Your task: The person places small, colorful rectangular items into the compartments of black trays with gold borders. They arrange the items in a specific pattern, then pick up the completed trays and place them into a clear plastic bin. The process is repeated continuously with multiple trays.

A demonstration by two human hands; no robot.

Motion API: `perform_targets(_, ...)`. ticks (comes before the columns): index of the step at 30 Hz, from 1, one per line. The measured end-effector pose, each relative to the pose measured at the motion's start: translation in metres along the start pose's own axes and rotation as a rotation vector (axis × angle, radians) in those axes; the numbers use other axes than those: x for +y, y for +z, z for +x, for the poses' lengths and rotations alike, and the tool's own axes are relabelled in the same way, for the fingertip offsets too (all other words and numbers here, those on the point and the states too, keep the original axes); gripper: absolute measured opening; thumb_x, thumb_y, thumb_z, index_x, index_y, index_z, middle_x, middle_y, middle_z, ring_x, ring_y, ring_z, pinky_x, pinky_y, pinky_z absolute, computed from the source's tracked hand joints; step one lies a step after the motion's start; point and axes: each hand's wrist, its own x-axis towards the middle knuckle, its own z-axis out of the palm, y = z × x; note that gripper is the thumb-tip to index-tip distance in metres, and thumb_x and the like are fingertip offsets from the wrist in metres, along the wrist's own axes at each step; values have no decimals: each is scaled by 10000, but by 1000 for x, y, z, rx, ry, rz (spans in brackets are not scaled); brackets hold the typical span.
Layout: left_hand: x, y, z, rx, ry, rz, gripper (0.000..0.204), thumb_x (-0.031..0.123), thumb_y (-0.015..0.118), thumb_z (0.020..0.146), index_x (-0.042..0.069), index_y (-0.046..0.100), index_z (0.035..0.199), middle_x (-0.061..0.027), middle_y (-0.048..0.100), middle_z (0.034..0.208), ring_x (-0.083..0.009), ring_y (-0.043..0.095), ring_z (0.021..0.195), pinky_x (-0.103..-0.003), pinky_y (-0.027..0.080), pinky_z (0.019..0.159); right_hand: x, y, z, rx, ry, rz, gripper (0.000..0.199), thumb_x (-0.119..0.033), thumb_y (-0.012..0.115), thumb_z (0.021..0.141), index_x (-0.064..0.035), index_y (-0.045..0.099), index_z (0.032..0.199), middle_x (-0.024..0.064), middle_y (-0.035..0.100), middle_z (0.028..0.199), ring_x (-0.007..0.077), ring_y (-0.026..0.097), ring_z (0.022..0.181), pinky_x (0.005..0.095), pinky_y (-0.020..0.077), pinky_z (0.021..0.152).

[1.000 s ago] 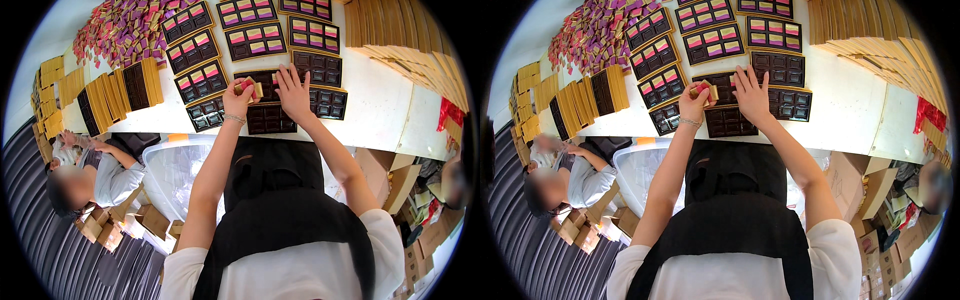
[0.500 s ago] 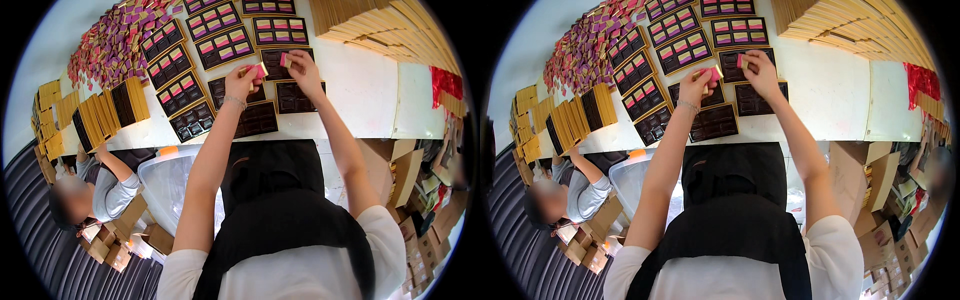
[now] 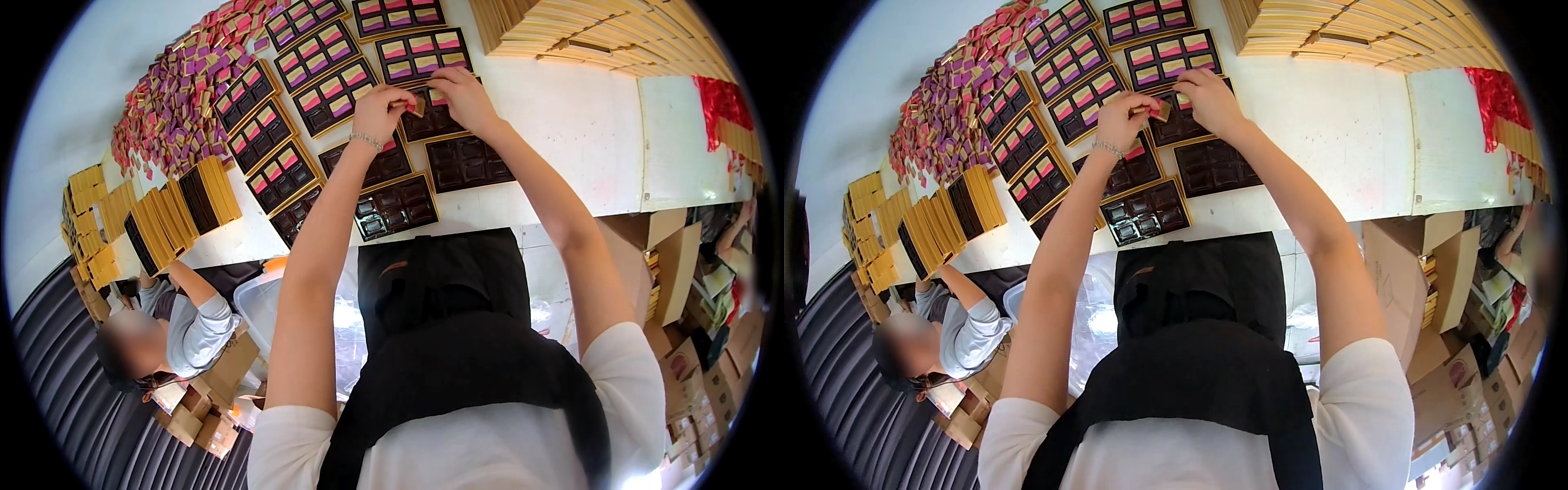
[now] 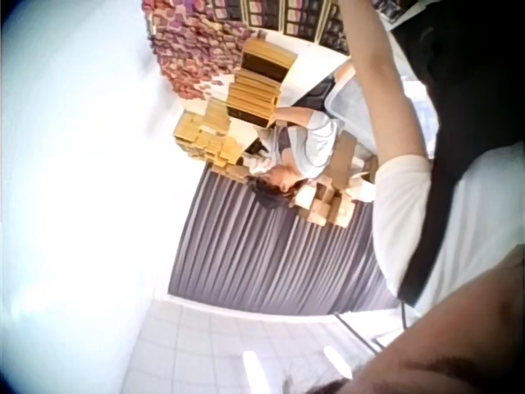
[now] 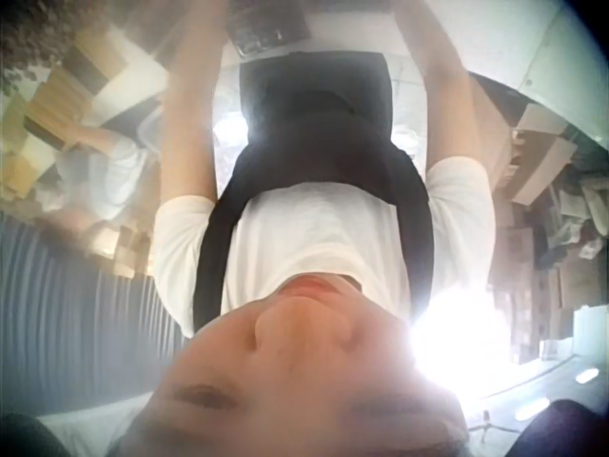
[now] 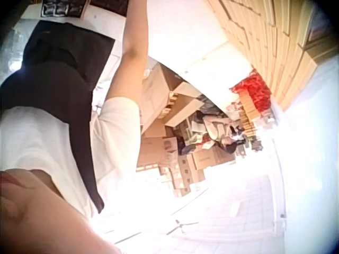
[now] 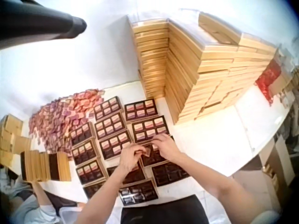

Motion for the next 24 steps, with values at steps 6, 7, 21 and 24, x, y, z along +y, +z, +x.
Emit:
perform_targets(6,-4,11,-15,130,-170,-126,160,29,677,773,92,718,915,-88,709,840,-176,691,751,-267,536,686,-4,7,-32,39,-85,-223,364,21,582,692,12,646,1050,108,611,1177,266,544,1143,400,417,1005)
perform_targets(7,-2,12,-16,140,-146,-101,165,39,687,762,83,717,918,-93,712,832,-170,693,754,-263,536,692,-6,7,-35,38,-105,-275,373,15,579,696,11,641,1064,109,604,1196,266,536,1161,406,403,1022)
perform_targets(21,40,49,-19,306,-745,-955,289,193,531,969,-82,592,1033,-142,656,872,-210,677,646,-296,579,521,-41,18,-24,254,498,501,260,10,599,812,0,623,1070,156,637,968,297,646,775,353,523,689)
perform_targets(24,45,32,-24,213,-767,-897,385,307,469,993,-49,614,1022,-141,663,917,-206,668,682,-290,556,528,-40,16,-20,299,457,403,254,-3,601,816,-9,630,1068,151,640,967,287,645,786,353,518,697)
